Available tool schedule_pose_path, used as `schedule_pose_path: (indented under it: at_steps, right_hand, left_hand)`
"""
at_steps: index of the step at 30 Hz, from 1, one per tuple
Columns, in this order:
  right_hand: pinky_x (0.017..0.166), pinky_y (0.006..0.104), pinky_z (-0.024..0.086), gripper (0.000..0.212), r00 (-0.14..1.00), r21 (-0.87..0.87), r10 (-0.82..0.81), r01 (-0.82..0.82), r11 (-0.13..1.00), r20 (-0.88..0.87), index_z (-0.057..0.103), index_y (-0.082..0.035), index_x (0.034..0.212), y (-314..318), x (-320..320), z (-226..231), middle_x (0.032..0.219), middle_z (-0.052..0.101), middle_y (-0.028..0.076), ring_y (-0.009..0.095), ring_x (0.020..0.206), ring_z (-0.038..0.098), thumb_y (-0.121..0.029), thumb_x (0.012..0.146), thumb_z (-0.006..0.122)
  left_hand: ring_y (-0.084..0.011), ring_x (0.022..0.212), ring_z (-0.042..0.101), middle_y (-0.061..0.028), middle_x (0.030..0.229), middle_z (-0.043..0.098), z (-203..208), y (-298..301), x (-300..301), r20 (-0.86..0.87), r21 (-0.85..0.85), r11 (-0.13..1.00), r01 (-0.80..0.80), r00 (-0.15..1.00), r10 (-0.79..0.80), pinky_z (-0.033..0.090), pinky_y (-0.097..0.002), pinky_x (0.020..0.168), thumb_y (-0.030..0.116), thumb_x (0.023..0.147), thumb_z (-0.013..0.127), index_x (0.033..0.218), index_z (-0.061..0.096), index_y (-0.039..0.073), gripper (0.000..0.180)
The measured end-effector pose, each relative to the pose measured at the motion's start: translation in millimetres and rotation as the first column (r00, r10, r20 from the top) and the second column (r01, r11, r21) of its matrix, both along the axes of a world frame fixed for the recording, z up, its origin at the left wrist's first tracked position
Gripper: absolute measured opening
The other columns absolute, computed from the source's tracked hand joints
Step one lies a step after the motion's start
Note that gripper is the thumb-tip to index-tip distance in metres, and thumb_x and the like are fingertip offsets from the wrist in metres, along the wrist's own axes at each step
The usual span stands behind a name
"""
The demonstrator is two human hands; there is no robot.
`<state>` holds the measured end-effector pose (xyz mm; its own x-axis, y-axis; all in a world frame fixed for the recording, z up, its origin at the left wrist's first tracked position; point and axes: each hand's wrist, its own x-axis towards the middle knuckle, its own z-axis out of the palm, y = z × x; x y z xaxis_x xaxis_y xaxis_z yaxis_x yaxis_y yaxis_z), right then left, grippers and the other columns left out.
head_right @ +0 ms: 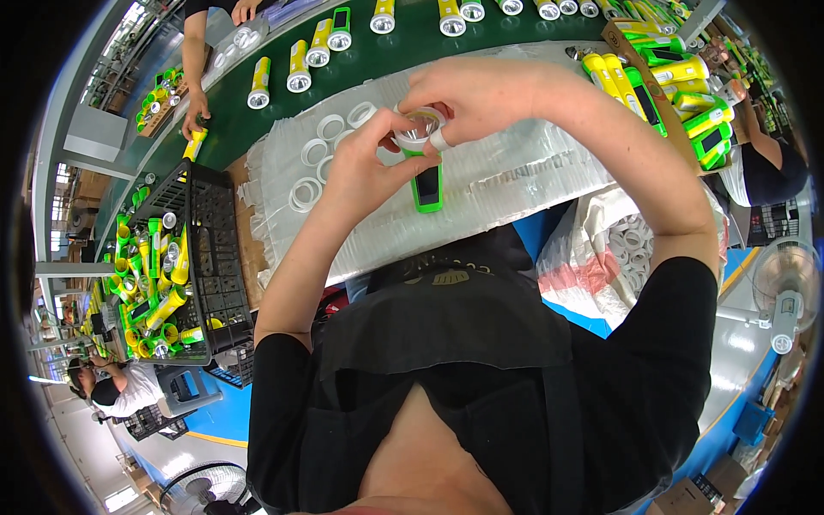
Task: Assembling plastic flashlights by attaching white rings to the heads and organizing them on the production line.
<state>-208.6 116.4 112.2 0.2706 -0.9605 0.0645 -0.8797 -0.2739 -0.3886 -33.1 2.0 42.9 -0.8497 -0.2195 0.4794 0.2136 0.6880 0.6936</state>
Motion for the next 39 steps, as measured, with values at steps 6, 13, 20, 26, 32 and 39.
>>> schedule_pose_path:
  at_steps: [6, 13, 20, 26, 32, 39]
  right_hand:
    - [0.06, 0.0352, 0.045, 0.033, 0.989, 0.115, -0.145, 0.146, 0.983, -0.018, 0.058, -0.001, 0.097, 0.9, 5.9, 2.5, 0.08, 0.056, 0.01, 0.024, 0.068, 0.055, -0.015, 0.073, 0.076]
    - [0.061, 0.0349, 0.046, 0.037, 0.983, 0.184, -0.182, 0.181, 0.966, -0.013, 0.058, -0.001, 0.098, 8.7, 8.0, 8.4, 0.081, 0.058, 0.011, 0.025, 0.07, 0.057, -0.014, 0.07, 0.079]
    - [0.06, 0.0341, 0.047, 0.042, 0.987, 0.142, -0.164, 0.163, 0.976, -0.004, 0.057, 0.0, 0.101, 13.8, 9.8, 4.1, 0.081, 0.06, 0.011, 0.025, 0.07, 0.059, -0.014, 0.069, 0.08]
    - [0.056, 0.0361, 0.046, 0.042, 0.955, 0.099, -0.295, 0.291, 0.952, 0.028, 0.056, 0.002, 0.093, 17.8, 21.9, -0.3, 0.075, 0.061, 0.015, 0.028, 0.064, 0.059, -0.022, 0.068, 0.08]
    - [0.059, 0.0423, 0.045, 0.05, 0.818, -0.123, -0.562, 0.549, 0.827, -0.122, 0.055, 0.002, 0.085, 14.8, 31.2, -24.6, 0.074, 0.06, 0.018, 0.033, 0.067, 0.059, -0.046, 0.076, 0.069]
    - [0.07, 0.0423, 0.046, 0.053, 0.956, 0.146, -0.289, 0.293, 0.945, -0.048, 0.053, 0.001, 0.098, 12.7, 12.8, -0.2, 0.096, 0.061, 0.017, 0.032, 0.085, 0.059, -0.046, 0.078, 0.066]
  left_hand:
    - [-0.0189, 0.075, 0.061, -0.0047, 0.092, 0.068, -2.2, 4.0, -4.1, -0.089, -0.045, 0.999, -0.012, 0.996, 0.008, 0.049, -0.0297, 0.066, 0.014, 0.068, 0.084, 0.091, 0.059, 0.007, 0.035]
    - [-0.0199, 0.072, 0.059, -0.005, 0.089, 0.068, -4.0, 9.0, -4.0, -0.1, -0.085, 0.996, -0.009, 0.995, 0.0, 0.049, -0.0309, 0.063, 0.014, 0.067, 0.084, 0.089, 0.058, 0.006, 0.035]
    - [-0.0201, 0.071, 0.058, -0.0041, 0.088, 0.067, -6.7, 11.3, -7.8, -0.116, -0.132, 0.991, -0.02, 0.993, 0.004, 0.048, -0.0316, 0.061, 0.015, 0.066, 0.084, 0.088, 0.058, 0.006, 0.035]
    - [-0.02, 0.069, 0.058, -0.0038, 0.084, 0.065, -11.2, 10.5, -4.8, -0.125, -0.164, 0.985, -0.046, 0.992, 0.026, 0.048, -0.0316, 0.06, 0.017, 0.065, 0.085, 0.088, 0.058, 0.008, 0.037]
    - [-0.0259, 0.07, 0.059, -0.0061, 0.073, 0.058, -14.3, 10.2, -12.5, -0.133, -0.134, 0.988, -0.075, 0.989, 0.057, 0.046, -0.0382, 0.059, 0.018, 0.066, 0.082, 0.09, 0.06, 0.011, 0.034]
    - [-0.0172, 0.067, 0.057, -0.0037, 0.08, 0.062, -11.3, 9.6, -7.3, -0.117, -0.102, 0.991, -0.082, 0.991, 0.07, 0.048, -0.0307, 0.062, 0.019, 0.065, 0.085, 0.092, 0.06, 0.009, 0.038]
